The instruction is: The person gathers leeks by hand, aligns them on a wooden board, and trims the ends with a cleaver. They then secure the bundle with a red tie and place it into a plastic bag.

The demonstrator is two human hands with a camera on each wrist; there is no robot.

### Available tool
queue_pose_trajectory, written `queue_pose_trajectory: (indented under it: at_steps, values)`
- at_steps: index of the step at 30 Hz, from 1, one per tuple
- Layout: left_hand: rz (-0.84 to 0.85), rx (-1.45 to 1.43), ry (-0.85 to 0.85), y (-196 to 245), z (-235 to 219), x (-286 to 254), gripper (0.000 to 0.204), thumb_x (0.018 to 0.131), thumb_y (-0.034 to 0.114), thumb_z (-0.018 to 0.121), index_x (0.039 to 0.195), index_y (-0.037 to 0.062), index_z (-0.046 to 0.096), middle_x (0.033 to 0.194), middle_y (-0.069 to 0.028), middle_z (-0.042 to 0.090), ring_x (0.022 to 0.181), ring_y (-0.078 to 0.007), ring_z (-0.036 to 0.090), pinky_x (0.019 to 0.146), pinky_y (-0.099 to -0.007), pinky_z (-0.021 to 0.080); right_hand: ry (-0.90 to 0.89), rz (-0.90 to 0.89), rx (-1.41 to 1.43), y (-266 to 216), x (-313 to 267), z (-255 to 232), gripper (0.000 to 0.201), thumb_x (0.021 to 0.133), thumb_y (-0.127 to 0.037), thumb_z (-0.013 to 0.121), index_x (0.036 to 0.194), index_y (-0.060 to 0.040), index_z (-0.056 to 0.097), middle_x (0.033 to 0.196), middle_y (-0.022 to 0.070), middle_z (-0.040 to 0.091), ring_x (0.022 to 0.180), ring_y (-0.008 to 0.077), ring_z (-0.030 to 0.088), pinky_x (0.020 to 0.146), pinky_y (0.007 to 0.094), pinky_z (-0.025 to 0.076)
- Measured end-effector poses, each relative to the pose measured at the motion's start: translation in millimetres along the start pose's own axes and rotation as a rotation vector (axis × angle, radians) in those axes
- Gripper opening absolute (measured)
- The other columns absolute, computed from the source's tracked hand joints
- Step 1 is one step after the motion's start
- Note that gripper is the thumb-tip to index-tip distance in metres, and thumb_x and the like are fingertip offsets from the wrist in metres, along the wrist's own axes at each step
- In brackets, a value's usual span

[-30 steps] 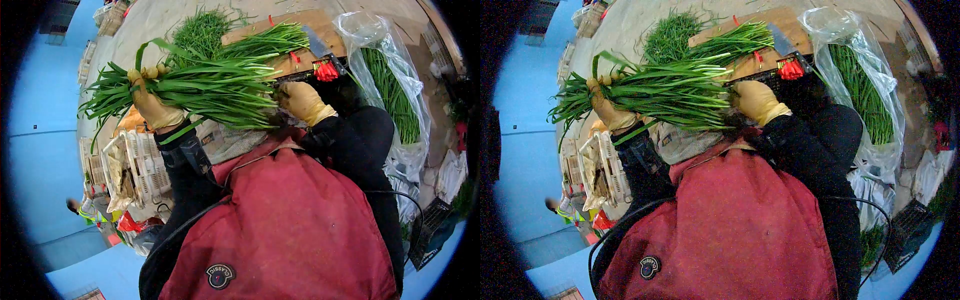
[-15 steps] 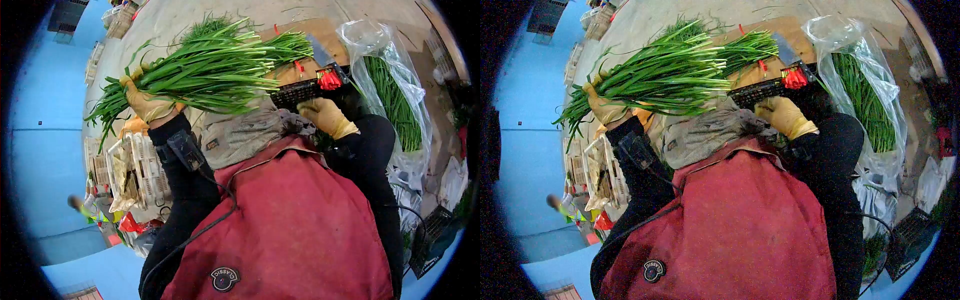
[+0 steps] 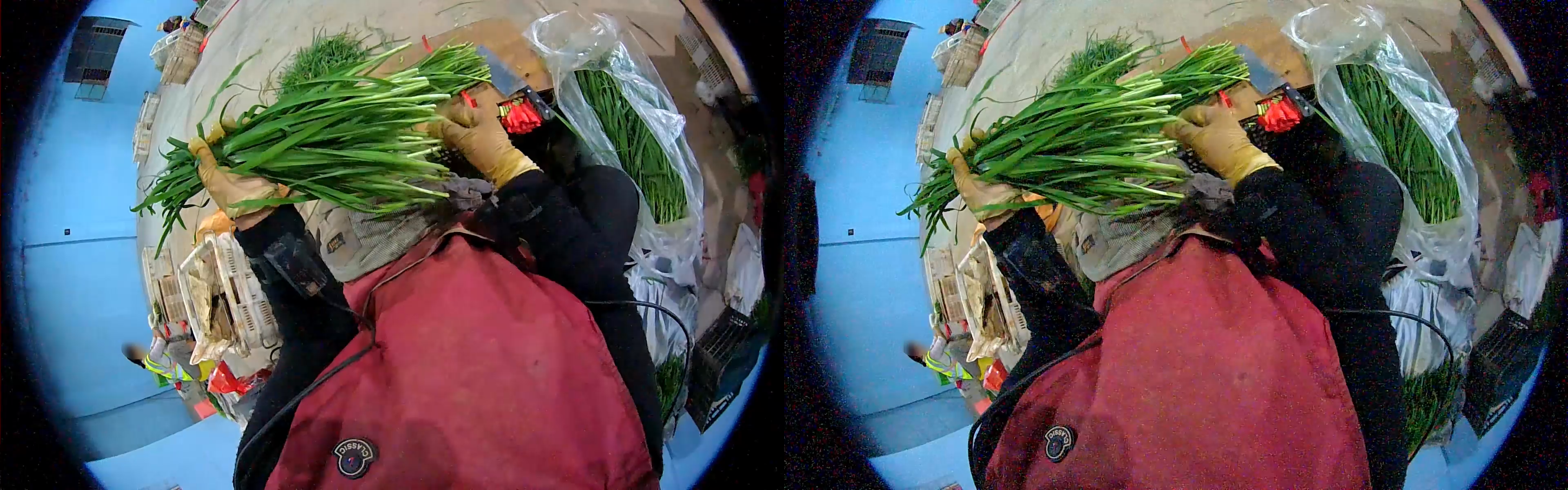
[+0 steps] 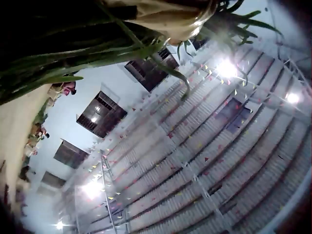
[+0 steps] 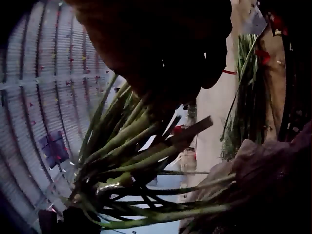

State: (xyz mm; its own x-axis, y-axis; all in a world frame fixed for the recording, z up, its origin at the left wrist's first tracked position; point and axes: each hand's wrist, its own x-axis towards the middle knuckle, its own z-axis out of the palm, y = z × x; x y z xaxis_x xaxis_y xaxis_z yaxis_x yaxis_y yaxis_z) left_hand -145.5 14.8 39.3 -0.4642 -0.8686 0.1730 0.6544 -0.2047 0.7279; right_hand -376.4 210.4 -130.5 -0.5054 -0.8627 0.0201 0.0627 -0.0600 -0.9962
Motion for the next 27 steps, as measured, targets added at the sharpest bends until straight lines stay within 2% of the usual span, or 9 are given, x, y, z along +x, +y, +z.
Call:
queue_pose_trajectory:
  at_steps: [3,6,8,10,11,14,17,22,27]
  values:
    - [0.116,0.075,0.075,-1.7,-8.6,2.4,0.037,0.095,0.041,0.049,0.089,0.0088,0.068,0.095,-0.0117,0.068,0.089,-0.0321,0.062,0.084,-0.0549,0.049,0.070,0.129,0.102,13.0,-3.7,-16.3,0.028,0.083,-0.030,0.066,0.090,-0.0030,0.071,0.079,0.0105,0.067,0.073,0.0126,0.061,0.068,0.0299,0.050]
    - [0.097,-0.047,-0.078,0.1,-25.9,6.8,0.038,0.094,0.041,0.049,0.090,0.0086,0.068,0.096,-0.0129,0.068,0.090,-0.0334,0.060,0.084,-0.0553,0.048,-0.037,0.523,-0.413,12.2,-12.7,-50.0,0.032,0.082,-0.034,0.065,0.092,-0.0036,0.071,0.086,0.0152,0.068,0.078,0.0211,0.066,0.072,0.0337,0.051]
    - [0.064,-0.022,-0.023,5.6,-29.8,10.2,0.038,0.094,0.042,0.050,0.091,0.0089,0.068,0.096,-0.0132,0.068,0.090,-0.0341,0.060,0.085,-0.0561,0.047,-0.330,0.377,-1.241,91.7,-11.9,-80.2,0.036,0.080,-0.036,0.064,0.092,-0.0037,0.071,0.092,0.0180,0.068,0.087,0.0306,0.066,0.077,0.0384,0.051]
    - [0.050,0.003,0.006,7.4,-27.2,9.7,0.038,0.093,0.043,0.051,0.091,0.0093,0.069,0.096,-0.0132,0.068,0.090,-0.0347,0.060,0.086,-0.0566,0.047,-0.520,0.382,-1.279,147.5,-28.2,-108.8,0.039,0.080,-0.037,0.064,0.098,-0.0035,0.070,0.098,0.0195,0.067,0.098,0.0359,0.062,0.084,0.0418,0.049]
    - [0.054,0.016,0.010,6.8,-21.2,6.6,0.038,0.092,0.044,0.052,0.091,0.0095,0.069,0.096,-0.0131,0.068,0.090,-0.0349,0.060,0.085,-0.0568,0.047,-0.309,0.466,-1.118,58.9,-47.9,-89.8,0.040,0.080,-0.035,0.064,0.105,-0.0034,0.068,0.101,0.0195,0.066,0.101,0.0345,0.061,0.088,0.0396,0.047]
    - [0.052,0.035,0.040,7.2,-21.4,4.9,0.038,0.091,0.045,0.054,0.090,0.0100,0.069,0.094,-0.0126,0.068,0.090,-0.0350,0.060,0.085,-0.0567,0.047,-0.133,0.099,-0.404,24.0,-37.4,-65.7,0.038,0.082,-0.032,0.064,0.108,-0.0050,0.066,0.100,0.0152,0.068,0.098,0.0274,0.063,0.088,0.0349,0.047]
    - [0.066,0.031,0.041,1.4,-15.8,4.6,0.037,0.090,0.045,0.056,0.088,0.0100,0.069,0.094,-0.0119,0.068,0.090,-0.0348,0.060,0.085,-0.0561,0.048,-0.221,0.111,-0.078,-39.8,-27.9,-28.4,0.029,0.084,-0.021,0.065,0.106,-0.0008,0.065,0.096,0.0049,0.065,0.087,0.0123,0.059,0.077,0.0254,0.047]
    - [0.061,-0.029,-0.102,-9.9,-13.3,-2.5,0.030,0.091,0.038,0.056,0.095,0.0102,0.065,0.096,-0.0122,0.068,0.091,-0.0342,0.061,0.085,-0.0578,0.047,-0.118,0.152,0.557,-34.9,-19.7,28.6,0.027,0.083,-0.015,0.069,0.101,0.0048,0.065,0.092,0.0062,0.068,0.081,0.0120,0.060,0.074,0.0270,0.049]
    - [0.041,-0.034,0.022,-6.1,-19.4,1.3,0.032,0.091,0.040,0.054,0.093,0.0105,0.067,0.095,-0.0122,0.068,0.091,-0.0348,0.061,0.085,-0.0572,0.047,-0.112,0.210,0.177,-2.6,-24.7,14.0,0.022,0.083,-0.018,0.068,0.099,-0.0022,0.068,0.080,0.0009,0.063,0.067,0.0094,0.054,0.059,0.0237,0.044]
